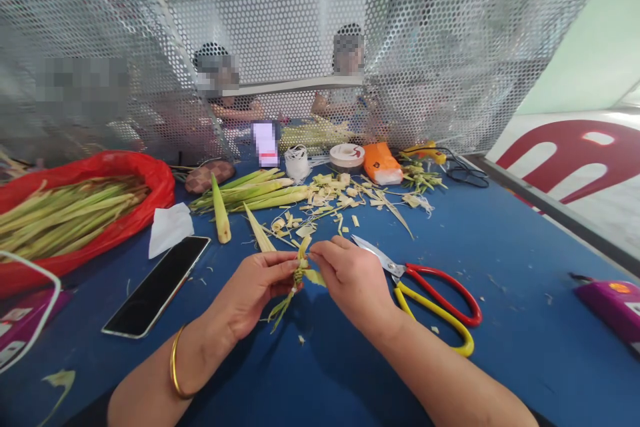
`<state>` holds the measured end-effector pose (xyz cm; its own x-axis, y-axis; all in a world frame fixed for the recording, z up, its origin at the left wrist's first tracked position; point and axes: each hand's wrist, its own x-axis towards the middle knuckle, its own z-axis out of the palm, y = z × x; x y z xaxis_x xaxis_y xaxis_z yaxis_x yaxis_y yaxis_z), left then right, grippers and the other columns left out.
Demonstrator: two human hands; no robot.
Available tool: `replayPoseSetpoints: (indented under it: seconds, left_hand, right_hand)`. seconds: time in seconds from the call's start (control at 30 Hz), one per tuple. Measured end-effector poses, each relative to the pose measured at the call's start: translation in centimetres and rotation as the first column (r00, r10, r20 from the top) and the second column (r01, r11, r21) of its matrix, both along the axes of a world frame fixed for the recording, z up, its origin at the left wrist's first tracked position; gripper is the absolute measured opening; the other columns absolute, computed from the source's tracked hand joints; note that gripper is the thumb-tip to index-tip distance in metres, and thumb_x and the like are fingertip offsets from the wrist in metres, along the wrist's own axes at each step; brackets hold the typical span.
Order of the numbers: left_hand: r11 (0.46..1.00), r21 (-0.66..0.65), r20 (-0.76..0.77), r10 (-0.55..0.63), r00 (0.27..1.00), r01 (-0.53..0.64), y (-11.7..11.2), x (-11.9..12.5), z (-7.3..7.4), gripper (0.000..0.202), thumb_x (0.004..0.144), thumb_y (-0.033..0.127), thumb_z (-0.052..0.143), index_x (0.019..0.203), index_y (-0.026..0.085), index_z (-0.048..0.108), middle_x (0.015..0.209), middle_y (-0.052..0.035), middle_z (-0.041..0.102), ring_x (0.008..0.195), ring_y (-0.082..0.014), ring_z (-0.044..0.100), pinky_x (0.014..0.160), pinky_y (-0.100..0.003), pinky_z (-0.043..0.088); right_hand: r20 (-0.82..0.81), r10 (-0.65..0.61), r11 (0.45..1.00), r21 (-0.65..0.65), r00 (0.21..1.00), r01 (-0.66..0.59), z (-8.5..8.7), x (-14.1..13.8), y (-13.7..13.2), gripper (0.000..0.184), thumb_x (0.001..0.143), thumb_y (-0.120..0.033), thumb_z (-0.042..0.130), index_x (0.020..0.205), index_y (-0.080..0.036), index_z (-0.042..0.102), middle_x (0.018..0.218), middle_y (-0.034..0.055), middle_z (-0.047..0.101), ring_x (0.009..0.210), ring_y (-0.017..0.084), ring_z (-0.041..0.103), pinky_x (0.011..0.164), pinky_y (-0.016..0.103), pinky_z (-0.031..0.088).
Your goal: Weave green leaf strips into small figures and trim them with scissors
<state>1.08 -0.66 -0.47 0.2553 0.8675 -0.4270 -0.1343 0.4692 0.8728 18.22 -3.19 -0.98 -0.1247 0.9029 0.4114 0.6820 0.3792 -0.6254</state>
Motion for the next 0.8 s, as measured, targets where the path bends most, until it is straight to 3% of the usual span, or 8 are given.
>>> replayPoseSetpoints:
  seconds: [0.17,0.27,0.37,0.47,0.57,0.8]
  left_hand:
    - [0.999,0.025,-0.005,0.028,1.0,-0.028,0.2,-0.1,0.2,0.028,0.06,0.024,0.083,0.083,0.011,0.076,0.069,-0.0057,0.072,0.057,-0.0124,0.064,0.058,-0.022,0.051]
    - [0.995,0.082,-0.065,0.055,0.996,-0.05,0.2,0.1,0.5,0.023,0.062,0.022,0.081,0.081,0.012,0.076,0.069,-0.0056,0.073,0.058,-0.0123,0.064,0.058,-0.022,0.051]
    - [0.988,0.148,-0.156,0.07,0.985,-0.047,0.1,0.4,0.7,0.014,0.064,0.02,0.078,0.077,0.014,0.077,0.067,-0.0042,0.073,0.058,-0.0124,0.062,0.059,-0.023,0.051]
    - [0.977,0.212,-0.266,0.031,0.963,0.027,-0.2,0.6,0.7,0.01,0.067,0.018,0.073,0.075,0.016,0.078,0.065,-0.0028,0.072,0.058,-0.0132,0.061,0.061,-0.024,0.05]
    - [0.953,0.267,-0.361,-0.037,0.932,0.141,-0.4,0.6,0.4,0.011,0.068,0.019,0.07,0.074,0.018,0.079,0.062,-0.0015,0.07,0.057,-0.0141,0.059,0.058,-0.024,0.047]
    - [0.916,0.301,-0.416,-0.124,0.901,0.265,-0.6,0.6,0.3,0.008,0.069,0.021,0.068,0.071,0.017,0.076,0.063,-0.0008,0.068,0.057,-0.013,0.056,0.055,-0.023,0.042]
  right_hand:
    - [0.015,0.038,0.999,-0.023,0.999,-0.037,0.1,0.2,0.2,0.02,0.091,-0.021,0.05,0.084,-0.021,0.069,0.072,0.0017,0.064,0.066,0.014,0.059,0.06,0.024,0.04]
    - [0.119,0.11,0.994,-0.032,0.987,-0.107,0.6,0.5,0.1,0.024,0.093,-0.019,0.047,0.083,-0.021,0.068,0.071,0.0017,0.063,0.067,0.014,0.059,0.058,0.023,0.039]
    - [0.312,0.146,0.985,0.039,0.939,-0.166,1.1,0.8,0.1,0.029,0.094,-0.018,0.041,0.084,-0.02,0.068,0.07,0.0024,0.059,0.06,0.014,0.055,0.053,0.023,0.035]
    - [0.437,0.156,0.963,0.131,0.886,-0.234,1.1,0.8,0.1,0.032,0.094,-0.015,0.037,0.086,-0.02,0.068,0.086,0.0064,0.063,0.065,0.014,0.056,0.055,0.024,0.036]
    - [0.426,0.196,0.939,0.177,0.883,-0.294,0.9,0.7,0.1,0.032,0.095,-0.014,0.037,0.091,-0.021,0.067,0.109,0.0086,0.065,0.075,0.014,0.06,0.062,0.025,0.04]
    - [0.503,0.141,0.959,0.143,0.853,-0.243,0.9,0.6,-0.3,0.033,0.095,-0.016,0.037,0.082,-0.018,0.067,0.074,0.0046,0.063,0.055,0.013,0.051,0.053,0.028,0.029]
